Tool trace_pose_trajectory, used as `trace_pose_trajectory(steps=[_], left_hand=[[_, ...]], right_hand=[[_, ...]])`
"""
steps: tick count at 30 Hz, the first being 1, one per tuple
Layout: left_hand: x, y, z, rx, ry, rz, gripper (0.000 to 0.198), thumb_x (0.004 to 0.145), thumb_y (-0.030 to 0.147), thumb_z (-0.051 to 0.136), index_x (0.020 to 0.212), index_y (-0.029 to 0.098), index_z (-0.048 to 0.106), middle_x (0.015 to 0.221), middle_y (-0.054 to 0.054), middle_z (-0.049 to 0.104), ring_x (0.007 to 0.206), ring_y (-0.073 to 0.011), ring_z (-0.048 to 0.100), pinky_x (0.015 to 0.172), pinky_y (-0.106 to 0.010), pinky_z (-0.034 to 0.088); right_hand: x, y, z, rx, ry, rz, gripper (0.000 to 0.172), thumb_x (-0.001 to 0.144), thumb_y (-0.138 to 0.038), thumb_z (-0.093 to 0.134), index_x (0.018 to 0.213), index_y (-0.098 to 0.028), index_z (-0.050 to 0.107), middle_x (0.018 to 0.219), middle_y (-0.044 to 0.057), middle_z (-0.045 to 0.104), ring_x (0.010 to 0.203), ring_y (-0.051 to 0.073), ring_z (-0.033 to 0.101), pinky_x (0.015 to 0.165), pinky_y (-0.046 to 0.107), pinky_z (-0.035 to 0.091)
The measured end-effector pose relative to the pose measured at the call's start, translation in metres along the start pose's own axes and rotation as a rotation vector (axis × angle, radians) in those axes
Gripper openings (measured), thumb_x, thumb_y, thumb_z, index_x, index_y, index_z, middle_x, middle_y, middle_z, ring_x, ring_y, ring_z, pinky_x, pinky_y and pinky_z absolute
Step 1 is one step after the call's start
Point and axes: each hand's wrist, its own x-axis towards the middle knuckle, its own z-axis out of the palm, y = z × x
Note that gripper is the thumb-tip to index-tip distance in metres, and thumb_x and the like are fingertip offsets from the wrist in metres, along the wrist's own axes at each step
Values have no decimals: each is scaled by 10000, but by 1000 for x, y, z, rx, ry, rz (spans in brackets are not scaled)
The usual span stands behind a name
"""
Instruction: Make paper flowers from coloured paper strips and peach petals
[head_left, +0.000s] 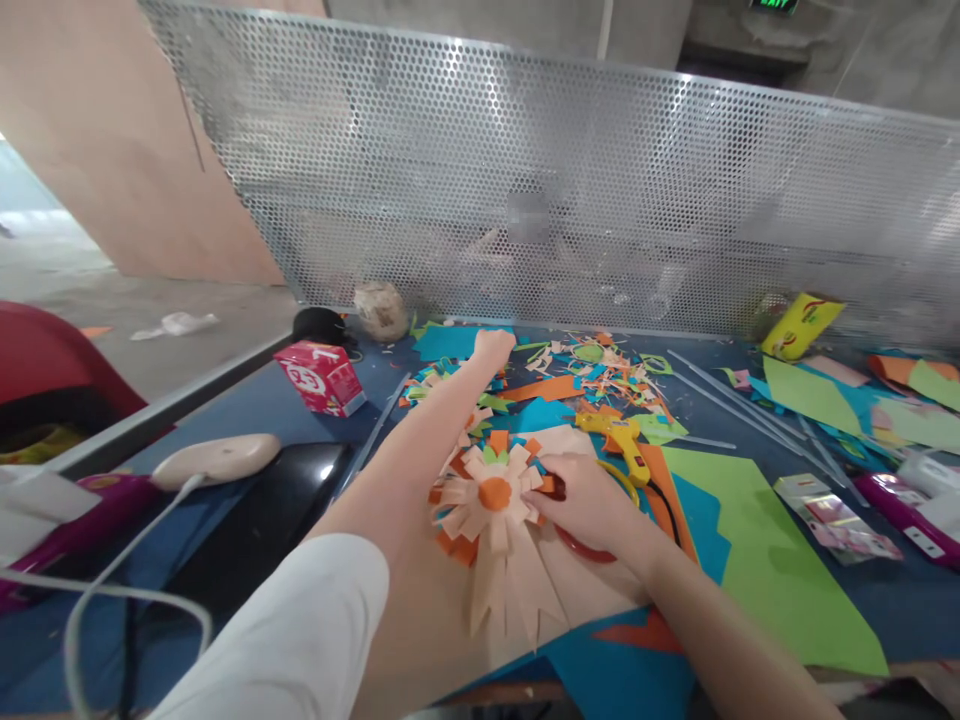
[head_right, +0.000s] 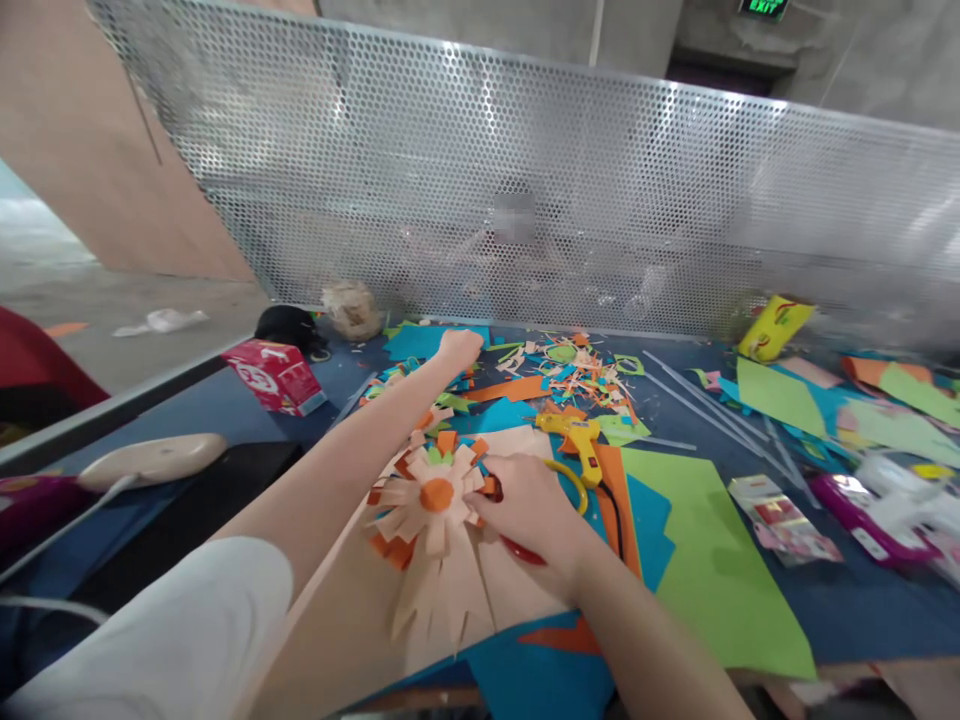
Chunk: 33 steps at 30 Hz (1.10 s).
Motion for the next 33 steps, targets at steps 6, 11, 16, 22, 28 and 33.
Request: trace_pose_trajectory(steps=[6, 11, 16, 22, 28, 33], left_hand=[[12, -2, 3, -25, -3, -125, 333, 859, 327, 523, 1137, 144, 525, 1139, -91, 558, 985, -202, 569, 830, -418, 492], [17, -2, 4, -55, 15, -135, 327, 857, 323, 527, 1134, 149, 528, 1139, -90, 559, 992, -204, 567, 831, -415, 491], [17, -1, 4, -65, 32, -82, 336, 858, 328, 524, 1140, 145, 526, 1160, -94, 550, 1019, -211, 557, 858, -434, 476], [15, 0, 12, -93, 60, -45, 328, 853, 343, 527, 1107, 137, 551, 1147, -92, 571, 1066, -225, 540, 933, -479, 411], [18, 1, 16, -214, 140, -82, 214, 862, 265, 515, 985, 117, 608, 1026, -93, 630, 997, -214, 585, 873, -422, 453], [19, -8, -3, -377, 371, -215, 274, 847, 137, 405, 1000, 147, 633, 1019, -136, 656, 1011, -262, 596, 845, -379, 450]], right_hand=[[0, -2, -1, -17, -4, -12, 228, 747, -286, 544, 614, -184, 389, 615, -31, 468, 572, 85, 369, 543, 228, 202], [0, 1, 0, -47, 33, -33, 250, 731, -274, 558, 590, -181, 374, 574, -44, 415, 545, 79, 307, 529, 233, 182], [0, 1, 2, -50, 17, -27, 250, 736, -280, 559, 590, -180, 383, 578, -40, 439, 544, 79, 324, 537, 238, 181], [0, -3, -3, -2, -9, 6, 236, 757, -315, 571, 633, -184, 418, 638, -28, 498, 584, 88, 398, 549, 221, 210], [1, 1, 0, -49, 9, -20, 232, 761, -314, 570, 621, -181, 440, 621, -26, 493, 558, 88, 360, 552, 228, 216], [1, -2, -3, -58, -21, 3, 217, 769, -314, 565, 634, -182, 457, 626, -19, 494, 565, 93, 377, 557, 227, 229]])
